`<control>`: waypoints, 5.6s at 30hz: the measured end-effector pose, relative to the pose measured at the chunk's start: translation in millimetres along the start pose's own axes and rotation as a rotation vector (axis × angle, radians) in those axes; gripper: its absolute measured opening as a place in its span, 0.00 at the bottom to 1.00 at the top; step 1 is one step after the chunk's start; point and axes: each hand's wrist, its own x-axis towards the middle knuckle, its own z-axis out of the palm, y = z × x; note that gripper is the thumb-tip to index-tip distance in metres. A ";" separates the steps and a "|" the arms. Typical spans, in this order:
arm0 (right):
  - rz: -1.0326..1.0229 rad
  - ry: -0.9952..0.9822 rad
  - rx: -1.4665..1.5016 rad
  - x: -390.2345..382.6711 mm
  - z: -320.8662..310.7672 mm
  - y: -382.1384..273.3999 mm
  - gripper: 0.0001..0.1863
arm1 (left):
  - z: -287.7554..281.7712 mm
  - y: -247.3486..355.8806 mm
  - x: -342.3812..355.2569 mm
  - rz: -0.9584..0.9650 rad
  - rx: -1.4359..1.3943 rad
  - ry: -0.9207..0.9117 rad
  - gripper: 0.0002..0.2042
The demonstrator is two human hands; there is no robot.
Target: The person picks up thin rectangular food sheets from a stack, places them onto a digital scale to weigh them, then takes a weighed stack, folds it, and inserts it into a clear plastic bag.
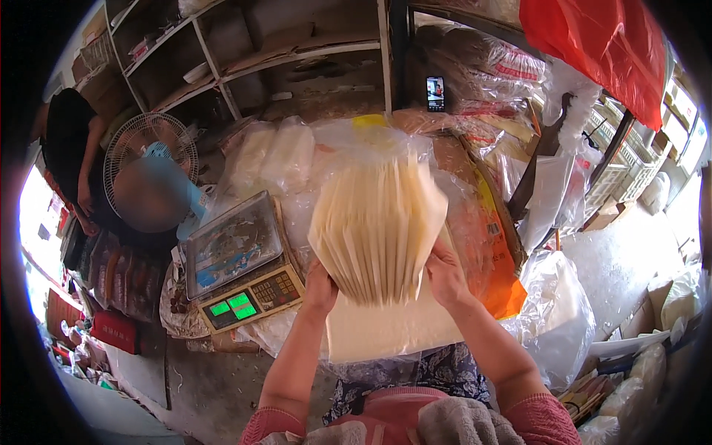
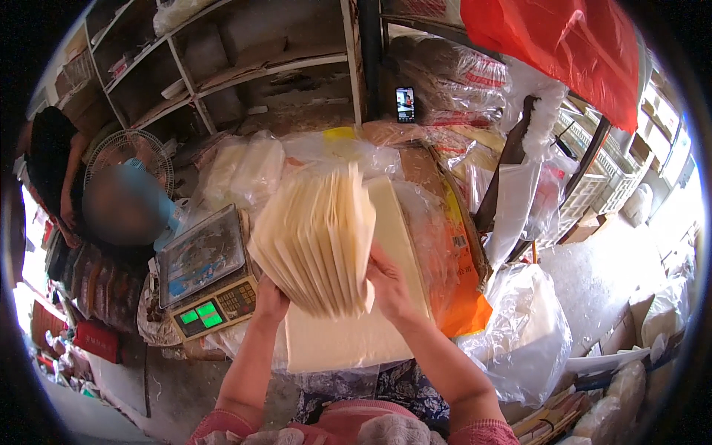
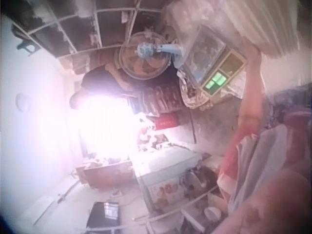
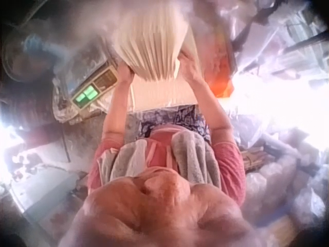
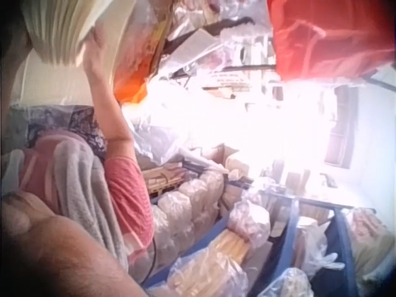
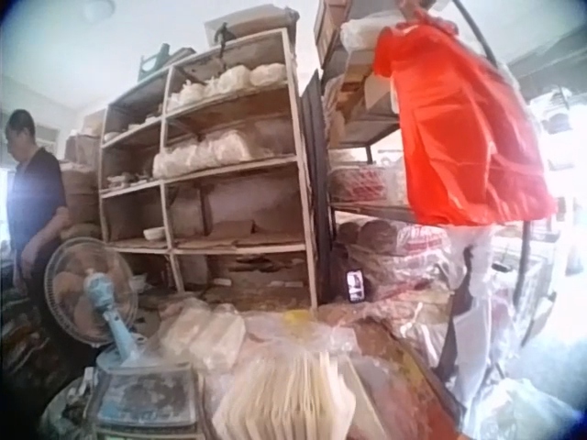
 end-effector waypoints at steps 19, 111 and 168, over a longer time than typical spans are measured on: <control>0.012 -0.240 -0.231 -9.6 -46.8 52.3 0.28 | -12.6 -24.7 3.8 -0.060 0.277 -0.218 0.24; -0.127 0.131 -1.111 -114.3 -42.0 -74.9 0.05 | 112.2 -83.6 -73.6 -0.036 0.412 -0.474 0.25; -0.422 0.414 -1.023 -120.9 -52.7 -57.9 0.12 | 34.6 -7.8 -117.1 -0.391 0.051 0.072 0.16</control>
